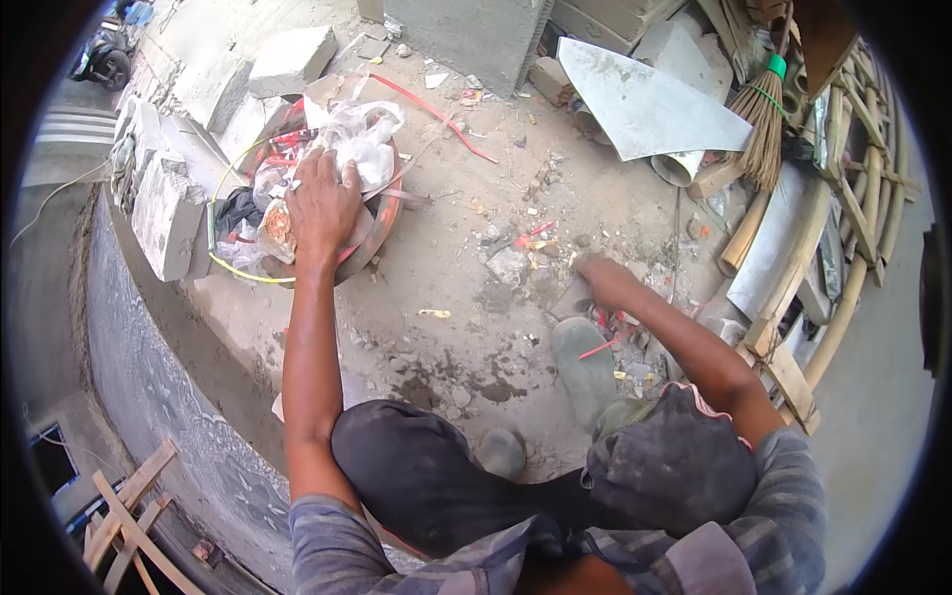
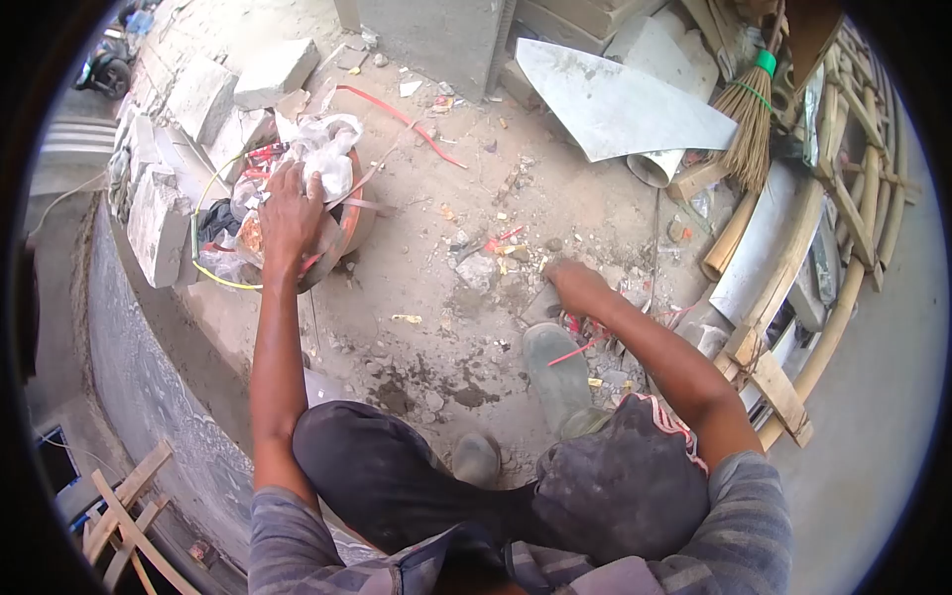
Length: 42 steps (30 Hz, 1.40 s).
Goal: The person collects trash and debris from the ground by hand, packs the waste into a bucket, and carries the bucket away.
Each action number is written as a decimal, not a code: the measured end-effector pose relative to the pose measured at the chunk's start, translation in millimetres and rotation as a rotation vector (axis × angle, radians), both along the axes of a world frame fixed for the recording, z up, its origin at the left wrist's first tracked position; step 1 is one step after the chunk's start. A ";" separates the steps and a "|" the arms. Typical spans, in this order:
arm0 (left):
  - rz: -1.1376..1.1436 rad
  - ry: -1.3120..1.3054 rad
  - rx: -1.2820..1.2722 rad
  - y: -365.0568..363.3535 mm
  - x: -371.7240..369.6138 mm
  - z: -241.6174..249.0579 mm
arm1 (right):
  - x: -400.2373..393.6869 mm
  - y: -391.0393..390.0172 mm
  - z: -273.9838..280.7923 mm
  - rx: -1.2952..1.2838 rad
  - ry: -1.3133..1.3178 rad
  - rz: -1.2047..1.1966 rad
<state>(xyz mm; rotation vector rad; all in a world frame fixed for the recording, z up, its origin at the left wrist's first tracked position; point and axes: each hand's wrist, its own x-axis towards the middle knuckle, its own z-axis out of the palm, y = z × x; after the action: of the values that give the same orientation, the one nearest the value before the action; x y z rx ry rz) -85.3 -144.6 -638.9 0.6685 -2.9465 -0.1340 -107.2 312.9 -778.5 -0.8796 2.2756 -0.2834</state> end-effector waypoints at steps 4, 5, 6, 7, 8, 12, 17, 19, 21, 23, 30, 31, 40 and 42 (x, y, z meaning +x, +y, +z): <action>-0.012 0.043 -0.026 -1.8 1.1 -1.3 | -12.7 -7.0 30.4 -0.068 -0.018 0.069; -0.024 0.057 -0.033 -2.1 1.8 -1.9 | -18.6 -7.0 40.7 -0.098 -0.073 0.069; -0.017 0.063 -0.029 -1.4 2.6 -2.1 | -22.0 -6.9 41.5 -0.178 -0.074 0.075; -0.011 0.072 -0.023 0.1 2.1 -1.9 | -26.8 -5.0 40.5 -0.256 -0.074 0.081; -0.006 0.082 -0.016 1.4 0.8 -1.6 | -30.9 -3.6 39.3 -0.334 -0.073 0.088; -0.004 0.070 -0.010 3.1 1.2 0.8 | -26.0 -6.5 24.1 -0.324 -0.155 0.116; -0.008 0.108 -0.017 3.5 3.4 1.0 | -8.6 -7.7 19.3 -0.166 0.026 0.288; -0.022 0.157 -0.017 0.9 3.6 -5.2 | -3.2 -5.9 20.8 -0.120 0.151 0.324; -0.012 0.144 -0.013 1.1 3.9 -5.7 | -2.1 -6.9 23.2 -0.066 0.220 0.349; 0.002 0.133 -0.025 2.2 3.5 -6.5 | -2.7 -6.5 25.3 -0.003 0.227 0.368; -0.008 0.156 -0.001 2.6 4.8 -4.1 | -30.7 7.2 14.0 0.138 -0.144 0.248; -0.005 0.154 0.005 2.5 5.5 -4.6 | -32.8 13.0 12.0 0.049 -0.184 0.209; 0.006 0.166 0.013 1.7 5.3 -9.5 | -66.3 -4.3 43.3 -0.236 -0.404 -0.011; 0.010 0.161 0.040 3.5 3.8 -4.4 | -95.6 -21.2 70.3 -0.372 -0.396 -0.179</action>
<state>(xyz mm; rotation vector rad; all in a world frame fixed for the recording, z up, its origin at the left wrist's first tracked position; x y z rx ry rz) -81.4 -141.0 -643.3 0.6451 -2.7931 -0.2353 -202.8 291.6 -708.2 -0.7189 1.9577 -0.9012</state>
